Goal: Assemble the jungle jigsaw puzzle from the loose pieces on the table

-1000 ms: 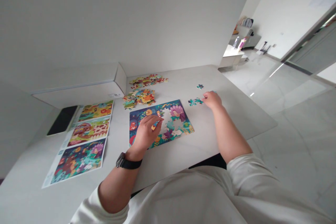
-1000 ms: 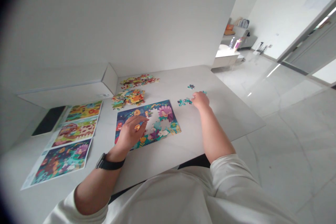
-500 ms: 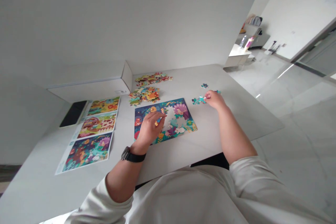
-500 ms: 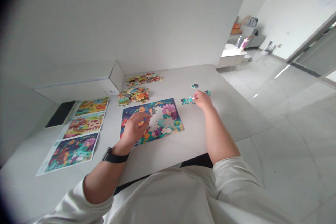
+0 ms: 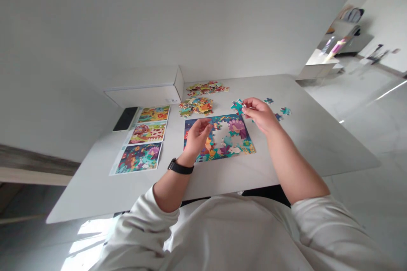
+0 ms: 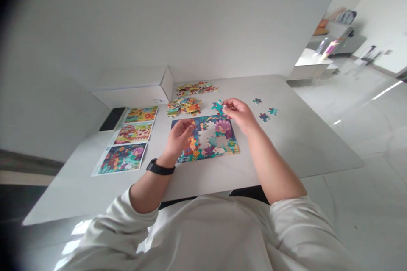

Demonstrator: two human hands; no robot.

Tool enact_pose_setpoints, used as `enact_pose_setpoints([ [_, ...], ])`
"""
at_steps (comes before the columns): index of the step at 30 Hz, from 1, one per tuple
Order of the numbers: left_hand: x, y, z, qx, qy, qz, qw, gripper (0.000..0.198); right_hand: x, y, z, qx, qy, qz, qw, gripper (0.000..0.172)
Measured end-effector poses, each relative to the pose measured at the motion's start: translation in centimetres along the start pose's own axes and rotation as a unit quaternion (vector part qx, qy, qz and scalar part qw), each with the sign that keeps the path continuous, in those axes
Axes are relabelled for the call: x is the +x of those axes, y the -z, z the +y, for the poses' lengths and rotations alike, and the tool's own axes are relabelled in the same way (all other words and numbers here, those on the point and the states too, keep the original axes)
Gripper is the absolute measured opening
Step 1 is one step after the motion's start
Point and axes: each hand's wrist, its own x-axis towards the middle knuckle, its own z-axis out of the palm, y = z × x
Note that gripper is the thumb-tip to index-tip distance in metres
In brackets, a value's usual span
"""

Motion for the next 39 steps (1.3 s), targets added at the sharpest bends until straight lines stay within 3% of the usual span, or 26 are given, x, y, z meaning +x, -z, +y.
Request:
enact_pose_setpoints([
  [6,0.4,0.0,-0.5,-0.073,0.024,0.001,0.997,0.047,-1.5,-4.3,3.5,0.085,-0.104,-0.043,0.990,0.053],
  [13,0.4,-0.5,-0.6,-0.134,0.052,-0.013,0.989,0.049,-2.6,-6.3,4.1,0.159,-0.143,-0.089,0.973,0.047],
  [27,0.2,-0.8,-0.4,-0.150,0.090,-0.040,0.984,0.053,-2.7,-6.5,4.8,0.118,-0.134,-0.143,0.974,0.042],
  [39,0.3,-0.7,-0.7,-0.137,0.082,-0.042,0.986,0.047,-2.6,-6.2,4.8,0.093,-0.096,-0.128,0.983,0.048],
])
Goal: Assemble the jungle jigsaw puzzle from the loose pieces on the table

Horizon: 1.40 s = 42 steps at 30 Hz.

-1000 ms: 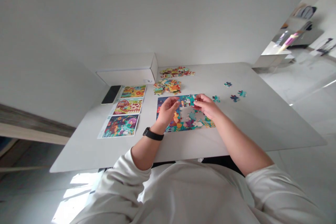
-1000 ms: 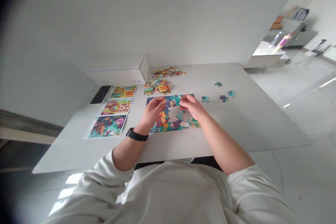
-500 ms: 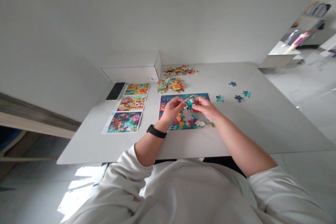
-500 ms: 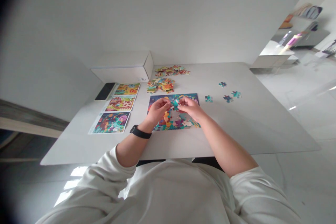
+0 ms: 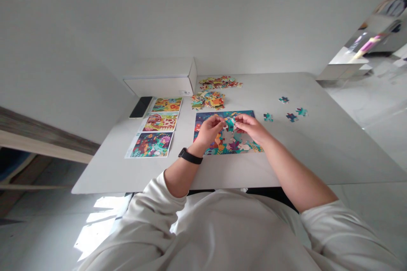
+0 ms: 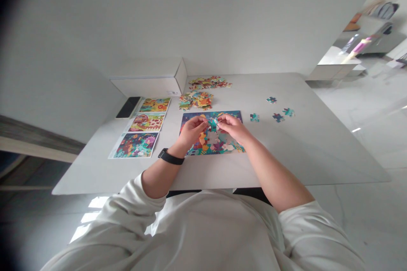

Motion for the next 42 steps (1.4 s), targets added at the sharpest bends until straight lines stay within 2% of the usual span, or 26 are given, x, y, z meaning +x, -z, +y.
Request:
enact_pose_setpoints([
  [7,0.0,0.1,-0.1,0.032,-0.016,-0.036,0.999,0.046,0.1,0.1,0.0,-0.050,0.023,-0.014,0.998,0.045],
  [12,0.0,0.6,-0.2,0.092,-0.007,-0.064,0.994,0.042,0.4,0.4,0.5,-0.139,0.060,-0.029,0.988,0.040],
  [15,-0.1,1.0,0.2,0.190,-0.016,-0.071,0.979,0.031,0.3,0.6,0.8,-0.203,0.083,-0.028,0.975,0.035],
  [18,-0.3,1.5,1.0,0.279,-0.059,-0.072,0.956,0.020,0.1,0.5,1.2,-0.223,0.082,-0.035,0.971,0.029],
  [25,-0.5,2.2,1.9,0.358,-0.138,-0.094,0.919,0.011,0.2,0.3,2.3,-0.224,0.057,-0.070,0.970,0.025],
  [34,-0.6,2.5,1.5,0.383,-0.141,-0.120,0.905,0.007,0.3,0.1,2.7,-0.236,0.037,-0.080,0.968,0.023],
  [42,-0.6,2.6,0.8,0.424,-0.132,-0.131,0.886,0.006,-0.2,-0.3,1.8,-0.303,0.046,-0.065,0.950,0.014],
])
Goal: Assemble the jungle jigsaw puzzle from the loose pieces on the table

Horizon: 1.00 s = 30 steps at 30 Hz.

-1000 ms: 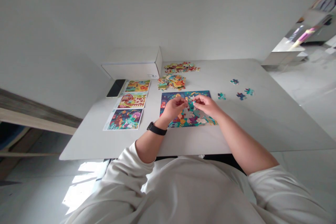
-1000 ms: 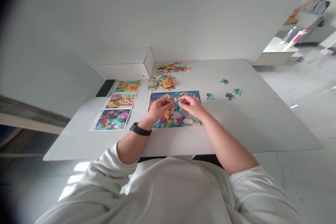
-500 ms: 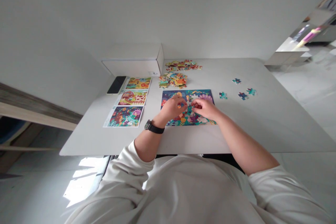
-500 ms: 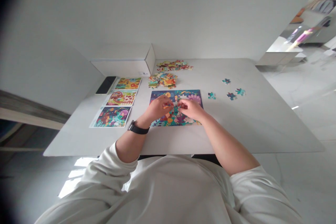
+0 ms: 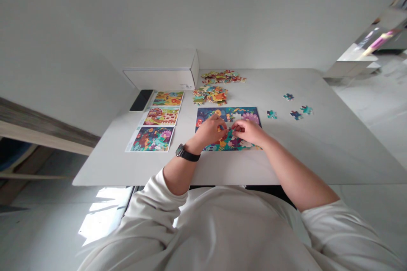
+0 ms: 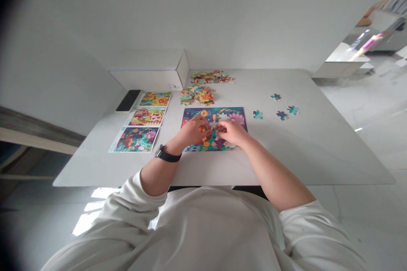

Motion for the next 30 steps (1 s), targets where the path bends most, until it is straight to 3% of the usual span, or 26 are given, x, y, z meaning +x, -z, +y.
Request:
enact_pose_setpoints([
  [8,-0.1,-0.5,-0.5,0.045,-0.002,-0.002,0.999,0.005,0.0,0.4,-0.7,-0.131,0.076,0.033,0.988,0.011],
  [17,-0.4,-1.0,-0.1,0.151,0.034,0.014,0.988,0.019,0.0,-0.3,-0.1,-0.231,0.064,0.023,0.971,0.011],
  [23,-0.5,-1.4,-0.1,0.157,0.046,0.018,0.986,0.024,0.0,-0.3,0.0,-0.238,0.061,0.026,0.969,0.010],
  [30,-0.1,-1.0,-0.6,0.118,0.041,0.016,0.992,0.022,-0.1,2.1,0.1,-0.150,0.075,0.066,0.984,0.011],
])
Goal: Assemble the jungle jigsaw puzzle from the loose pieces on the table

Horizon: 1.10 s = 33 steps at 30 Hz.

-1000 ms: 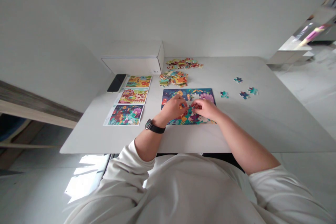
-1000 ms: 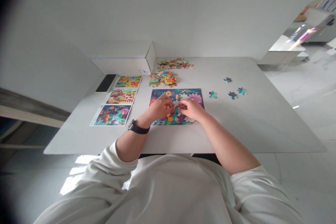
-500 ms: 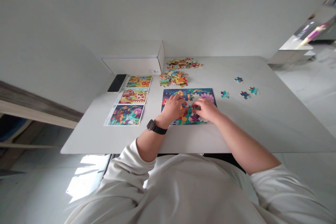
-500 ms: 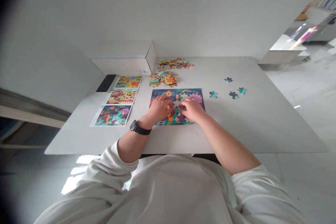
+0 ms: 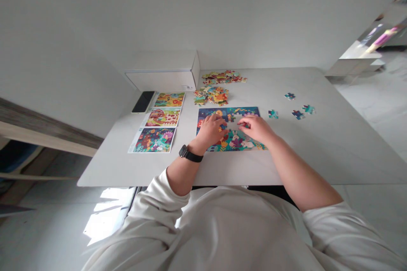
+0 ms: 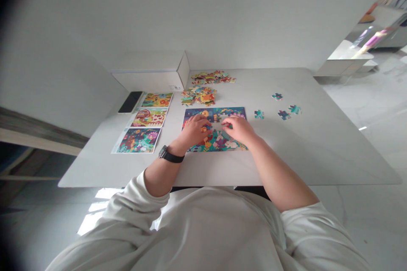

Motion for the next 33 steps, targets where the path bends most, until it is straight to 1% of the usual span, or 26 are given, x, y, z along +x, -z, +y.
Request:
enact_pose_setpoints([
  [4,-0.1,0.4,0.1,-0.019,-0.039,-0.029,0.999,0.021,-0.2,0.5,-0.3,0.002,0.022,-0.049,0.999,0.018],
  [6,-0.2,0.6,0.2,-0.024,-0.048,-0.047,0.997,0.021,-0.3,0.2,-0.6,-0.010,0.031,-0.074,0.997,0.018],
  [9,-0.3,0.6,0.2,-0.021,-0.046,-0.058,0.997,0.022,-0.3,-0.4,-0.8,-0.043,0.035,-0.092,0.994,0.017],
  [15,-0.3,0.4,0.2,-0.018,-0.035,-0.066,0.997,0.025,-0.3,-1.3,-0.6,-0.076,0.024,-0.101,0.992,0.018],
  [19,-0.3,0.5,0.2,-0.004,-0.029,-0.073,0.997,0.027,-0.4,-1.4,-1.4,-0.124,0.007,-0.106,0.986,0.015],
  [22,-0.3,0.5,0.3,0.000,-0.030,-0.077,0.997,0.025,-0.5,-1.3,-2.1,-0.150,-0.009,-0.107,0.983,0.014],
  [26,-0.2,0.3,0.3,-0.003,-0.035,-0.064,0.997,0.016,-0.5,-0.9,-2.6,-0.156,-0.014,-0.123,0.980,0.016],
  [33,0.1,-0.3,-0.5,-0.004,-0.042,-0.050,0.998,0.014,-0.3,-0.4,-2.8,-0.149,0.004,-0.120,0.981,0.013],
])
